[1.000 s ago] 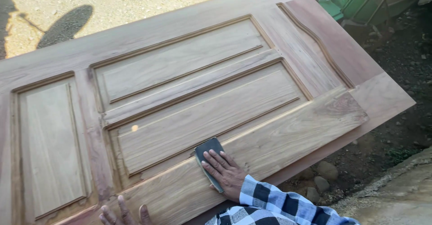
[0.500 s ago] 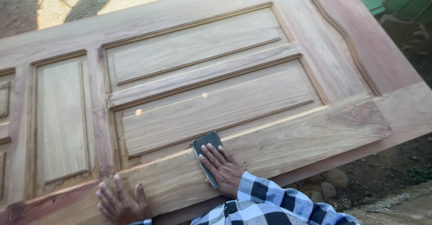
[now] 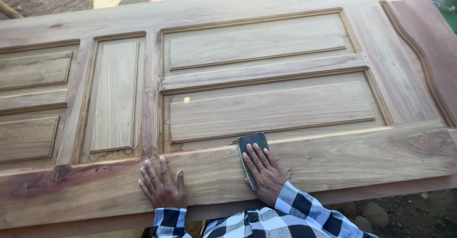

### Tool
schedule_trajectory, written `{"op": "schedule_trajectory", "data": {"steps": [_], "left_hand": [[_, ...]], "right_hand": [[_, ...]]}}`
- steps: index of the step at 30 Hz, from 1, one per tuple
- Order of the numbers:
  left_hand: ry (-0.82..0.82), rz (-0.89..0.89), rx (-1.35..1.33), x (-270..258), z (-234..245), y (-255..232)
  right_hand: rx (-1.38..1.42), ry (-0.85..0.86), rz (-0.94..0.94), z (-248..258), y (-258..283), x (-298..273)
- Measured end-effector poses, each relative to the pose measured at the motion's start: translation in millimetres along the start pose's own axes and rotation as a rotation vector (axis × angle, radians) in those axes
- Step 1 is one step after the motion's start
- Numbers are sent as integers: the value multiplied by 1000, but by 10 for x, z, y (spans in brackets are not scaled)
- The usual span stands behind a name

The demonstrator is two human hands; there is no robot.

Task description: Sanding a wooden door with a sanding block.

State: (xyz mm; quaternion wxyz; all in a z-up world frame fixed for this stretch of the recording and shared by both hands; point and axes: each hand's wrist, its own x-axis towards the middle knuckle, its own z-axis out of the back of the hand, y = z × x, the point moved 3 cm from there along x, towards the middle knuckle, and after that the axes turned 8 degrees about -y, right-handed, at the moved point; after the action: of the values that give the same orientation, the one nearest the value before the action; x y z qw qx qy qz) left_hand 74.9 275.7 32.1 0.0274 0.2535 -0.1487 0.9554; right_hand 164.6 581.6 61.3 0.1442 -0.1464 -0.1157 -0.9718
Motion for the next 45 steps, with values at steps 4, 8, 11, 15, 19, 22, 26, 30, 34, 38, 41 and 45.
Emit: {"op": "schedule_trajectory", "data": {"steps": [4, 8, 11, 15, 19, 22, 26, 30, 34, 38, 41, 45], "left_hand": [[-4, -35, -44, 60, 5, -40], [-11, -50, -22, 49, -47, -31], [-25, -38, -20, 39, -59, -34], [-49, -34, -9, 42, -72, -21], [-71, -57, -15, 25, -127, -13], [-133, -57, 10, 36, -123, -38], [-150, -69, 24, 24, -139, -29], [-130, -60, 29, 34, -120, -34], [-109, -65, 15, 36, -106, -44], [-121, -67, 30, 40, -97, -58], [-118, -65, 40, 34, -106, -44], [-116, -80, 38, -2, -211, 21]], "right_hand": [[5, -37, -19, 144, 61, 47], [4, -15, -40, 130, 63, 55], [-4, -21, -21, 104, 59, 47], [-72, -83, 27, 36, 39, 25], [-96, -104, 32, 38, 34, 35], [-130, -117, 50, 8, 12, 40], [-142, -132, 64, -60, -19, 10], [-155, -118, 62, -102, -32, -1], [-187, -100, 54, -66, -19, 6], [-160, -84, 46, -49, -16, 6], [-140, -71, 43, -41, -12, 11], [-115, -112, 45, -47, -10, 17]]}}
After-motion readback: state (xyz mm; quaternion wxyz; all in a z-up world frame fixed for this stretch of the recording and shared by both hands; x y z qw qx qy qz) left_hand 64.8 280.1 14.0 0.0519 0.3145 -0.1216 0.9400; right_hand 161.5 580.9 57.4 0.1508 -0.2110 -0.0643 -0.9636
